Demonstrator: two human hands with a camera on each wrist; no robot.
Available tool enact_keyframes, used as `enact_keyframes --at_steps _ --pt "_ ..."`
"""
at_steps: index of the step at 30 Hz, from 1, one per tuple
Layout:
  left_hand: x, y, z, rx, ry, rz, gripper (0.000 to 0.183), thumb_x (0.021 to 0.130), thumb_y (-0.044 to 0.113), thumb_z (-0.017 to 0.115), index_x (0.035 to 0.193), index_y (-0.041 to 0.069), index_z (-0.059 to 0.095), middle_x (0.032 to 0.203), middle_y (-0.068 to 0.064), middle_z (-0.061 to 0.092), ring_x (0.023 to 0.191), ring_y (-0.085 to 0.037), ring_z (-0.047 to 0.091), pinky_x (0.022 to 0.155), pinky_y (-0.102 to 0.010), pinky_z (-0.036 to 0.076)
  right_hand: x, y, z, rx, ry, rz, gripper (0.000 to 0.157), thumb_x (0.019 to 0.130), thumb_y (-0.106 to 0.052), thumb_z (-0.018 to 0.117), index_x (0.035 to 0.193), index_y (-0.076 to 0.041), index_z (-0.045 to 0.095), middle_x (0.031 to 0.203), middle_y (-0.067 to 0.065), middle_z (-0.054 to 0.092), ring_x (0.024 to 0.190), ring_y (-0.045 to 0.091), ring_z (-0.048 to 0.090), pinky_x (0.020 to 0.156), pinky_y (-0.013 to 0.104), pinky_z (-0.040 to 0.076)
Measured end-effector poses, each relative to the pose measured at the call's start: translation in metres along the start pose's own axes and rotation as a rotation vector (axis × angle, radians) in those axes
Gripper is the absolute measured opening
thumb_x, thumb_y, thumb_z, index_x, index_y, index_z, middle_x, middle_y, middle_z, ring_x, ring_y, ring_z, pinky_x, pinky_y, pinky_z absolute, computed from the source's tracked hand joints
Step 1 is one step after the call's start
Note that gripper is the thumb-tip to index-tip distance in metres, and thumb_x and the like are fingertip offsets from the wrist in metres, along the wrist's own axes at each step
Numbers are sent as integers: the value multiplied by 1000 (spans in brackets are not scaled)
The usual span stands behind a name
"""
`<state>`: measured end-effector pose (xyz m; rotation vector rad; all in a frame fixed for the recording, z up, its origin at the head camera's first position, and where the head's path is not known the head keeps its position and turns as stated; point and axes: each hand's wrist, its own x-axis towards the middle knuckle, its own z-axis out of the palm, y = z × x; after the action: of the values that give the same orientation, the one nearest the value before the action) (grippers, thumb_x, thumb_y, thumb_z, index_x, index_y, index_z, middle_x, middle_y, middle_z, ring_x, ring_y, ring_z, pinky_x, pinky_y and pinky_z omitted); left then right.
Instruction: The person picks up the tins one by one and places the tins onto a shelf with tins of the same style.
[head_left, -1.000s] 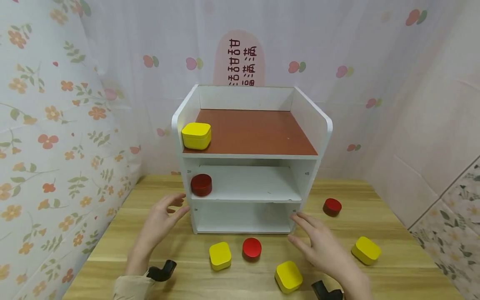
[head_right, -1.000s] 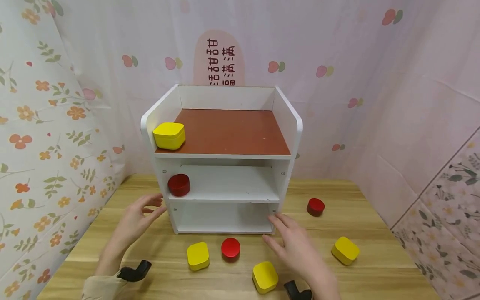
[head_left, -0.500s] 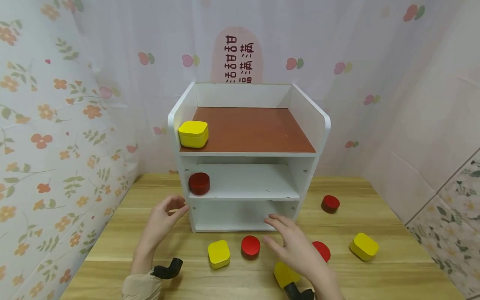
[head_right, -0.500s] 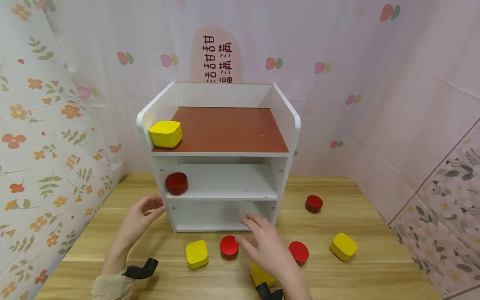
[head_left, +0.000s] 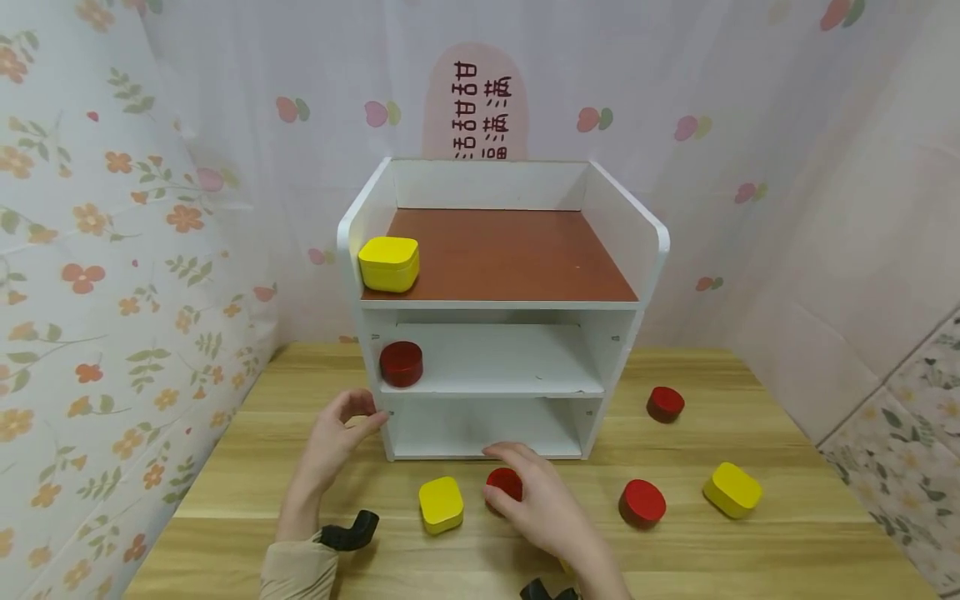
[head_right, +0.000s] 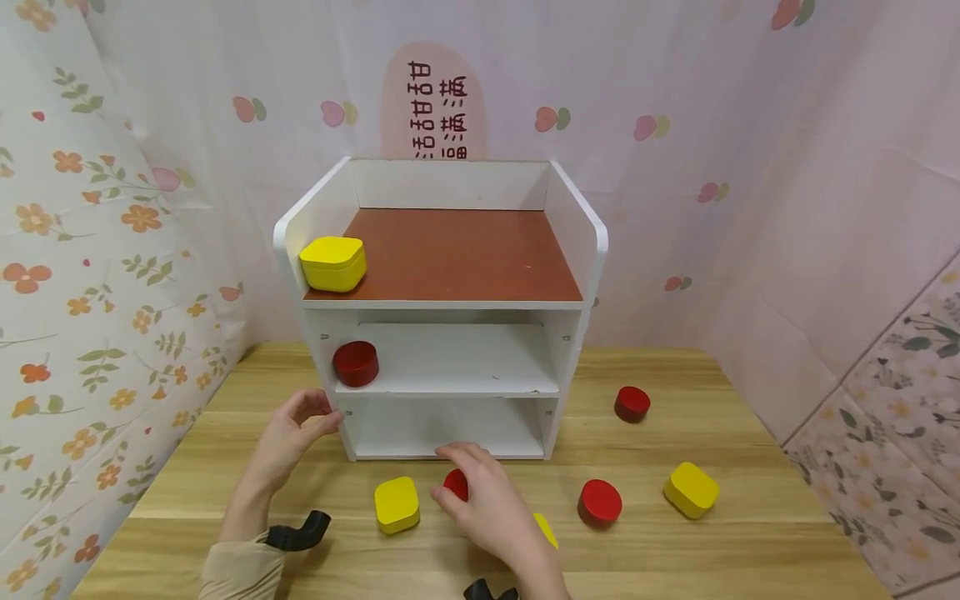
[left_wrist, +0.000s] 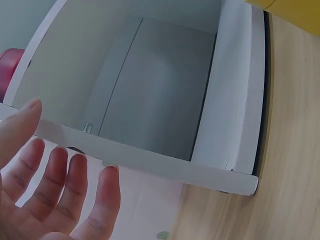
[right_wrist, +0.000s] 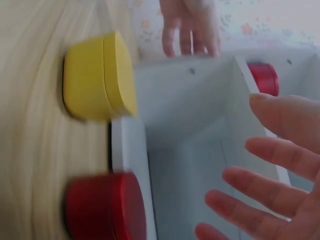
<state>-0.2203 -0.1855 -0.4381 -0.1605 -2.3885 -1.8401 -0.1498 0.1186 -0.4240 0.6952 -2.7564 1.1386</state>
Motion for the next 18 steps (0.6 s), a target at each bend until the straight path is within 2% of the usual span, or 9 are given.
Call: enact_keyframes --at_steps 5,7,12,14,18 --pt "2 -2 0 -10 6 2 37 87 22 77 111 2 57 108 -12 59 105 -24 52 88 -36 42 5 -6 17 60 -38 7 44 91 -28 71 132 -15 58 130 -6 56 119 18 54 100 42 45" --pt "2 -3 0 -8 4 4 37 87 22 77 111 3 57 108 -12 59 106 -24 52 88 -37 42 8 -8 23 97 -46 2 46 91 -28 72 132 -15 58 128 -4 58 113 22 57 95 42 48" --pt "3 -3 2 -10 10 11 36 87 21 77 111 3 57 108 -12 59 106 -25 52 89 -39 40 14 -6 37 207 -88 22 50 89 -27 73 134 -12 56 130 2 57 111 28 56 90 41 51" --pt "3 -3 2 -9 15 9 36 86 20 77 110 3 57 107 -12 59 105 -25 52 89 -39 39 17 -5 42 218 -105 36 52 88 -28 74 135 -12 56 132 2 56 115 27 55 93 43 50" --pt "2 -2 1 -3 18 4 36 86 20 77 111 3 57 108 -12 59 105 -25 52 89 -39 40 21 -2 50 193 -121 50 55 86 -30 77 134 -15 57 131 -1 56 114 25 55 93 42 49"
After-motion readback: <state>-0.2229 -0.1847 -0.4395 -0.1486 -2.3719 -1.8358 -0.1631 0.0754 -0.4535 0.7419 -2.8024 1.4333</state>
